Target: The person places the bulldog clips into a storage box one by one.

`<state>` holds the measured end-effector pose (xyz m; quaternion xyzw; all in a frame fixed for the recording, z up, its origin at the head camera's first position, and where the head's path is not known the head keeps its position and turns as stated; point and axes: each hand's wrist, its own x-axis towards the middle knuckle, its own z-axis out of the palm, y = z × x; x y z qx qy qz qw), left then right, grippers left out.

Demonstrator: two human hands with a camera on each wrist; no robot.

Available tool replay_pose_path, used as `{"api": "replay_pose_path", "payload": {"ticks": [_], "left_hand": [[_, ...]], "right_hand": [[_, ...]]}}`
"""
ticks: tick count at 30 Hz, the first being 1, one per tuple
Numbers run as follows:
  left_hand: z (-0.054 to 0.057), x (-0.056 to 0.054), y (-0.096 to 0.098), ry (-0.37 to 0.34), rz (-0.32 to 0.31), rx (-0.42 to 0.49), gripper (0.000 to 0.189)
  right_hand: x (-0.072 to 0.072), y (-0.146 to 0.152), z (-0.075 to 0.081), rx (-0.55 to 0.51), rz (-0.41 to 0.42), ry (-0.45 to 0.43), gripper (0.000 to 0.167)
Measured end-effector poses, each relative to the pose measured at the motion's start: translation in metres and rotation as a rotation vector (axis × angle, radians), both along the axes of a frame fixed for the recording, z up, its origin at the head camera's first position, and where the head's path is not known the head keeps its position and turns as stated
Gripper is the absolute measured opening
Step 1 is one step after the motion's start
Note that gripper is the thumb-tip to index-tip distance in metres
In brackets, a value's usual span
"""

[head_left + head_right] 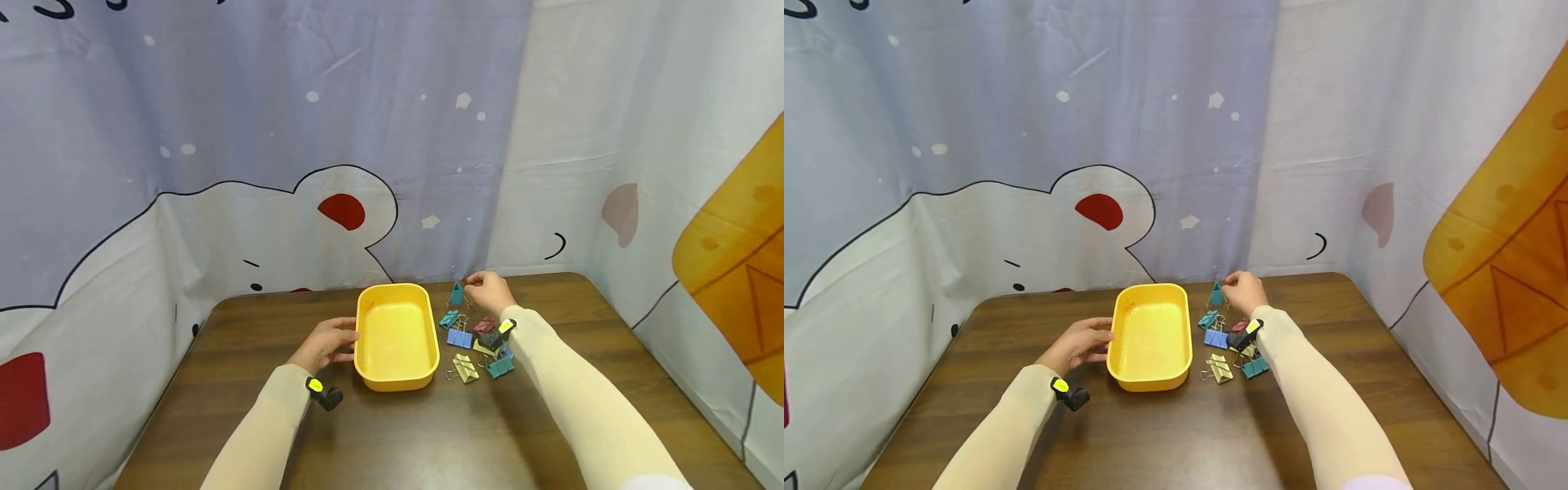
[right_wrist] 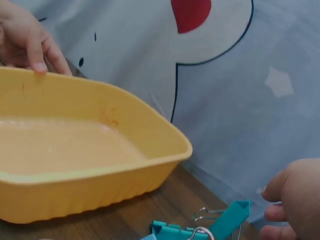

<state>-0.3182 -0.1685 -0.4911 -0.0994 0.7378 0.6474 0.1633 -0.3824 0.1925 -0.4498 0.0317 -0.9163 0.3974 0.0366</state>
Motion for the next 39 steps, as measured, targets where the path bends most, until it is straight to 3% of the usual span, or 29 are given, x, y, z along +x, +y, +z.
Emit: {"api": "replay_pose_path", "payload": {"ticks": [6, 14, 22, 39], "left_hand": [[0.002, 0.000, 0.000, -0.006, 0.006, 0.003, 0.051], [0.005, -0.001, 0.001, -0.001, -0.011, -0.008, 0.052], [0.006, -0.001, 0.001, -0.014, -0.001, 0.012, 0.051], [0.003, 0.001, -0.001, -0.012, 0.004, 0.007, 0.050]], "right_hand": [[-0.019, 0.004, -0.021, 0.012, 0.001, -0.040, 0.040], [-0.032, 0.009, -0.036, -0.007, 0.001, -0.053, 0.039], [-0.030, 0.007, -0.045, 0.015, -0.013, -0.079, 0.041], [-0.029, 0.005, -0.047, 0.008, -0.057, -0.070, 0.034]]}}
